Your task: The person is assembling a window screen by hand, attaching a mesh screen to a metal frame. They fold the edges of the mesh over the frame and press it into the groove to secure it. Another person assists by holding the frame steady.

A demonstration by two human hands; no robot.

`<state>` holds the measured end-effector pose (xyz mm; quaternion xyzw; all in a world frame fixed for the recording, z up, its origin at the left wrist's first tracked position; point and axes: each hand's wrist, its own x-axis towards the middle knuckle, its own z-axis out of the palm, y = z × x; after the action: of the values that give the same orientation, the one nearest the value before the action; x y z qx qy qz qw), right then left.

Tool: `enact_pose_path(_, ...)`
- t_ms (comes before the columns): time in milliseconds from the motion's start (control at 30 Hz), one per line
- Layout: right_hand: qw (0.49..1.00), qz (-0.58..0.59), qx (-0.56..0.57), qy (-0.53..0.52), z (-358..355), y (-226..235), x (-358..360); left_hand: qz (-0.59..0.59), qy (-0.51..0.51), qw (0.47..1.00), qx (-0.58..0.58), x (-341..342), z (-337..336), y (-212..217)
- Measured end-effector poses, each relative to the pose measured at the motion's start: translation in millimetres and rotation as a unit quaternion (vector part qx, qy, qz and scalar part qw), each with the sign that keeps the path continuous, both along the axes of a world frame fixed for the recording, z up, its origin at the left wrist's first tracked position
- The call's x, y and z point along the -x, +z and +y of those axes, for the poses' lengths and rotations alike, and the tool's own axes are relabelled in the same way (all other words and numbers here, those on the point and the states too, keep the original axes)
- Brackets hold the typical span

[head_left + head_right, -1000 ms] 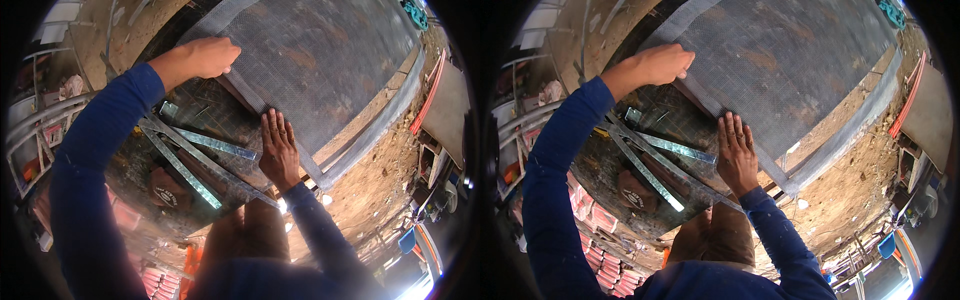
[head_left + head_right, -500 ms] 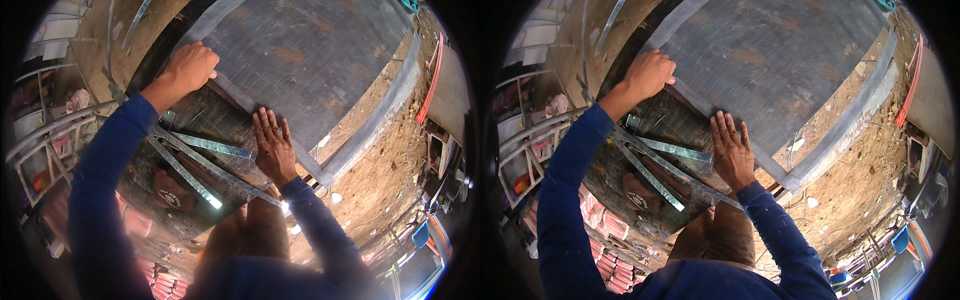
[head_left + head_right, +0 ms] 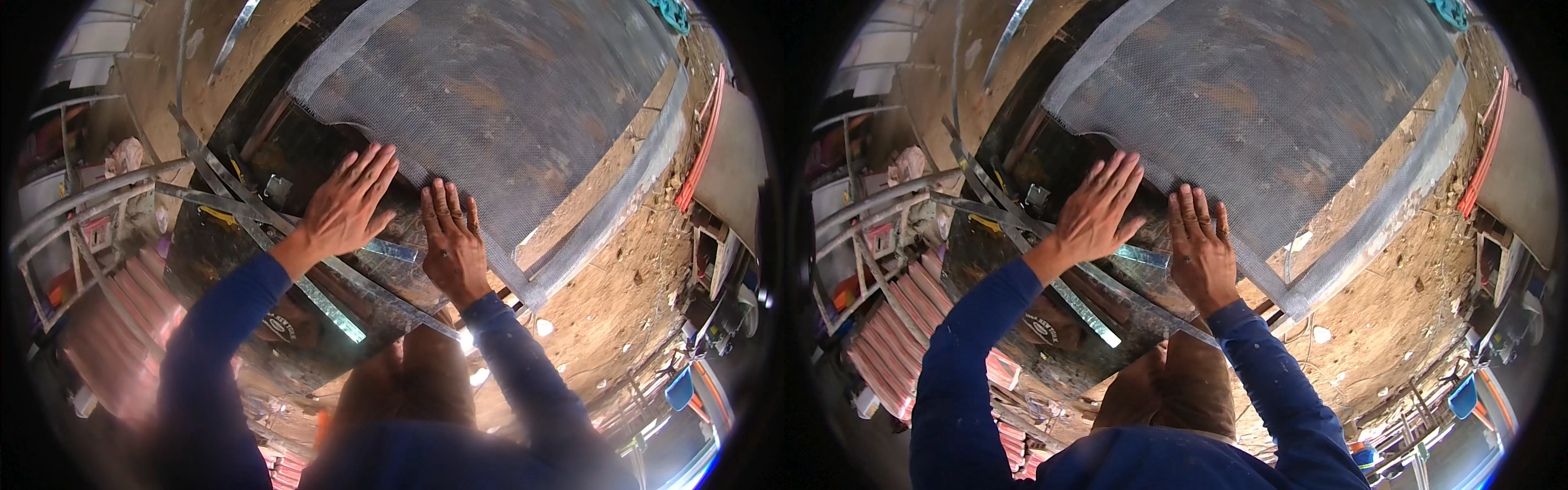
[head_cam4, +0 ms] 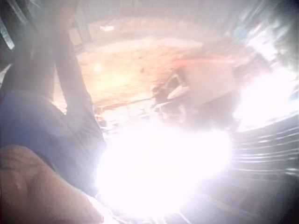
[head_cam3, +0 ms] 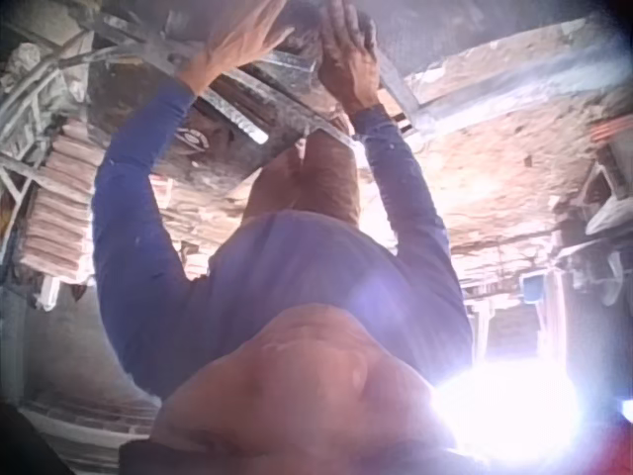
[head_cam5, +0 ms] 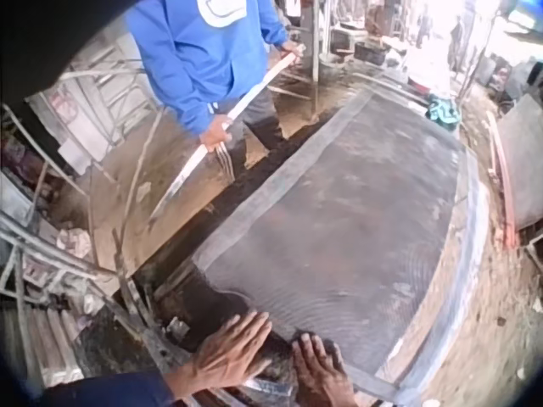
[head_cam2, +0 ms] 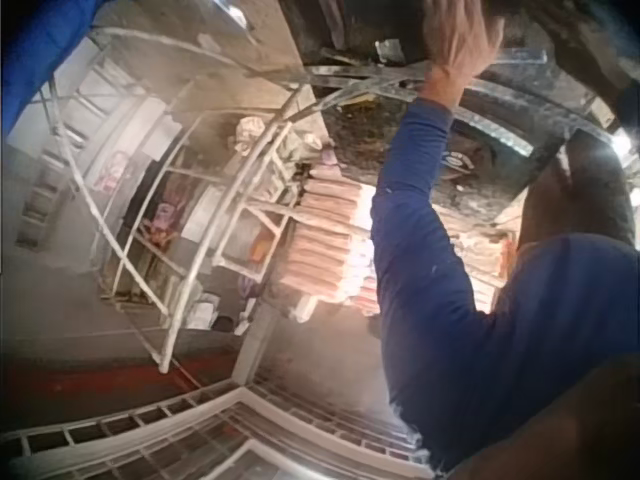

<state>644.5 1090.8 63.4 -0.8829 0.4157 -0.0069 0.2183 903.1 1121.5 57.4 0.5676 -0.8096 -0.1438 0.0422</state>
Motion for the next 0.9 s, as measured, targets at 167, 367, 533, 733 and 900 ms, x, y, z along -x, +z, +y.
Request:
enact_pose_path(167,1.0,0.013,-0.002,0.013,-2,2,-1,-0.01,-0.029,1.0,0.005,-18,-14,-11)
enact_pose_path(367,0.999,0.029,0.0,0.03,-4,4,3,-0.031,-0.026,0.999,0.02,-15,-13,-10)
enact_pose_path(533,0.999,0.033,0.006,0.025,-2,8,0,-0.064,-0.027,0.997,-0.012,-11,-18,9)
enact_pose_path(733,1.0,0.004,-0.009,0.013,1,4,1,-0.053,-0.057,0.997,-0.029,-9,-19,22)
enact_pose_path(900,1.0,0.009,-0.014,0.019,1,3,3,-0.045,-0.021,0.999,-0.018,-2,-12,12)
